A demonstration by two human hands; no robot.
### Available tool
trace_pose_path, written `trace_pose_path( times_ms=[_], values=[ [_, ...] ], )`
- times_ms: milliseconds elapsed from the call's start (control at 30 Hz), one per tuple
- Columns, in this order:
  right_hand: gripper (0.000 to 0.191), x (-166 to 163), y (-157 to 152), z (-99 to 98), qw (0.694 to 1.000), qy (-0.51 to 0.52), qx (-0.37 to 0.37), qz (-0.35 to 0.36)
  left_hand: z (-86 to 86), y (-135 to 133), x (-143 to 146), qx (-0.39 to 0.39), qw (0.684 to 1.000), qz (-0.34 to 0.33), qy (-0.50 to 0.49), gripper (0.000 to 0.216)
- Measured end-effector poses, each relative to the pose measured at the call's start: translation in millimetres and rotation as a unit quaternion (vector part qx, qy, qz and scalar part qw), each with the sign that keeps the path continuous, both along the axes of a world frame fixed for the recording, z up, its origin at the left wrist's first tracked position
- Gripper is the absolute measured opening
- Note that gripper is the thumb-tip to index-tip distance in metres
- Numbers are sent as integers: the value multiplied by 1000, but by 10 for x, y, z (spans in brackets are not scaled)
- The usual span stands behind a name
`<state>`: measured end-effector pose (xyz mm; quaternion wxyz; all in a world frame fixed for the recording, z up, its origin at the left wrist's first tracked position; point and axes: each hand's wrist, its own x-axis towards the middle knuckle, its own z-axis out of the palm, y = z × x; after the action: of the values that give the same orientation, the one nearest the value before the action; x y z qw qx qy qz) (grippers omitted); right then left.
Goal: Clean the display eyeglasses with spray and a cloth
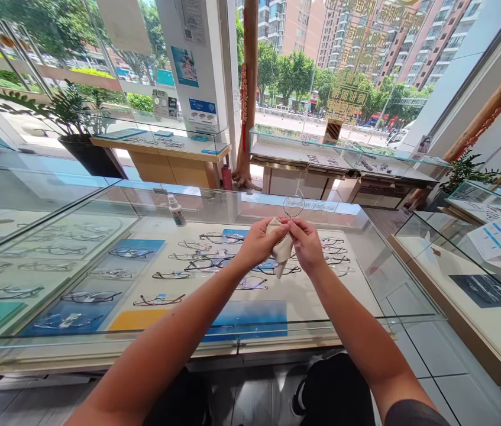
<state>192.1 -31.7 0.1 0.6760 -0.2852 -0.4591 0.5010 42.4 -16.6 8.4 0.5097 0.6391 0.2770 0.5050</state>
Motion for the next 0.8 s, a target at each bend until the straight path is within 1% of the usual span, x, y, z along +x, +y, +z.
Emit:
trace_pose_path(
  times_ms=[67, 133, 200, 367, 433, 500, 633, 700, 733, 800],
  values=[
    [32, -6, -3, -14, 1000, -15, 3, 1, -24, 8, 23, 4, 1000, 31, -3, 64],
    [32, -2, -14, -9, 1000, -20, -2, -3, -18, 19, 14, 2, 1000, 29, 1, 67],
    [33, 14, -28, 14, 1000, -16, -10, -7, 19, 30, -29, -6, 1000, -2, 9, 68],
    [34, 75, -38, 81, 999, -7, -33, -5, 137, 25, -163, -27, 991, -126, 35, 61],
    [34, 77, -25, 76, 999, 2, -44, -3, 140, 15, -167, -28, 988, -145, 36, 61],
    [35, 54, -6, 50, 999, 11, -45, -3, 111, 8, -137, -26, 992, -122, 30, 64],
    [35, -22, 13, -17, 1000, 8, -20, -6, 18, 9, -49, -11, 1000, -18, 3, 58],
    [35, -44, 4, -33, 1000, 1, -12, -5, -9, 14, -19, -7, 1000, 16, -4, 58],
    [35, -47, -4, -33, 1000, -1, -11, -7, -13, 16, -8, -9, 1000, 22, -5, 60],
    [34, -38, -26, -18, 1000, -5, -12, -12, -3, 17, 9, -22, 1000, 8, -13, 65]
  ],
)
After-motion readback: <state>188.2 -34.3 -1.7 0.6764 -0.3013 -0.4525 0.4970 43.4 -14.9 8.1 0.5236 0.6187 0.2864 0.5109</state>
